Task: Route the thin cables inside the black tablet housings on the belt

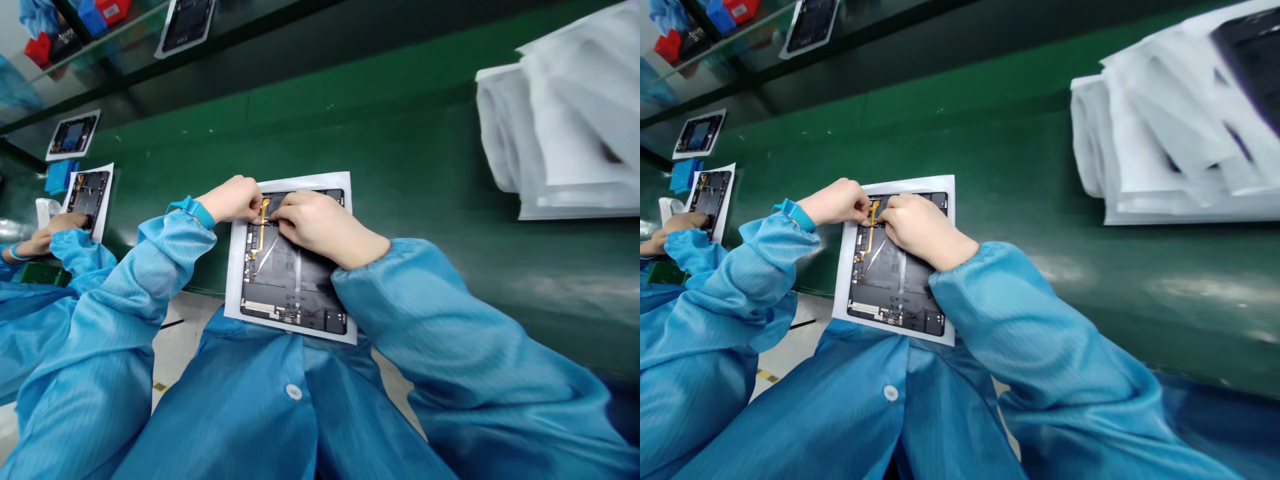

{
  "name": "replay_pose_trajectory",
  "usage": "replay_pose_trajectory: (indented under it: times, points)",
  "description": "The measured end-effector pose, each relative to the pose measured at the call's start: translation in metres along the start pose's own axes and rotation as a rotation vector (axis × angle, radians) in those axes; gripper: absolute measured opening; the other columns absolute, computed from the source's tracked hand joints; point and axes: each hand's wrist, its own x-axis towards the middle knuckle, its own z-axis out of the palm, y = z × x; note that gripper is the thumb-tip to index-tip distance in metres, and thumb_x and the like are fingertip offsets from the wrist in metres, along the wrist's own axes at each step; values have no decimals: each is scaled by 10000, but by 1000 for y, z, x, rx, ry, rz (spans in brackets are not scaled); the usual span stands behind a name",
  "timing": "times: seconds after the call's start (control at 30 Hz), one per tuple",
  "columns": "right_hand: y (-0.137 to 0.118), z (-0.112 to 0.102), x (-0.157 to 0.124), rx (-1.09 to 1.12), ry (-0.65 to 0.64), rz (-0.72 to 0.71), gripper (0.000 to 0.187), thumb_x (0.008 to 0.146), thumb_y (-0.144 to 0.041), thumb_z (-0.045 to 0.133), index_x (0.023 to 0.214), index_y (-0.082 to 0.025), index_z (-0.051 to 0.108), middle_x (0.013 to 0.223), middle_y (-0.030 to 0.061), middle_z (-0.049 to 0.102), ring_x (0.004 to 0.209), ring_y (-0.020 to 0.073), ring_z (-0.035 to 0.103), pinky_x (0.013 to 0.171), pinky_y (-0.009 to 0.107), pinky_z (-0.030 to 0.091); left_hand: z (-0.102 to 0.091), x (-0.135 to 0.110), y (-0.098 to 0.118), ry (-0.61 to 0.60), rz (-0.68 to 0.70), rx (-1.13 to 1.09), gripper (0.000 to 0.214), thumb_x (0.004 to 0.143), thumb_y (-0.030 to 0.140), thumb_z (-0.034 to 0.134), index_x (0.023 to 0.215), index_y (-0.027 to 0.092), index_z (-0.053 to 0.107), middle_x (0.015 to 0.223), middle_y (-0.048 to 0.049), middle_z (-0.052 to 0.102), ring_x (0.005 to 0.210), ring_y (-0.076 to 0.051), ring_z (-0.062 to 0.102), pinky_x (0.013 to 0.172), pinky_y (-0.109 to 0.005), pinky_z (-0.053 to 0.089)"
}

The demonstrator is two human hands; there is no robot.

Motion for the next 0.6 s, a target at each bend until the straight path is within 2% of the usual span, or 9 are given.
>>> replay_pose_trajectory:
  times: [0.33, 0.6]
  points:
    - [2, -2, -1, 2, -34, 9, 287, 918, -143, 536, 1008, -147, 809, 971, 129, 737, 913, 260, 658, 849, 375, 508, 2, 0, -4, 18, -56, -81, 140, 714, 250, 838, 676, 134, 768, 575, 2, 635, 607, -135, 518, 669, -283, 345]
    - [0, -6, 1, 18, -52, 4, 275, 930, -144, 535, 998, -135, 801, 985, 139, 738, 926, 264, 663, 865, 380, 508, -2, -3, -10, -8, -35, -146, 142, 711, 252, 818, 637, 154, 747, 563, 34, 631, 576, -105, 522, 638, -261, 349]
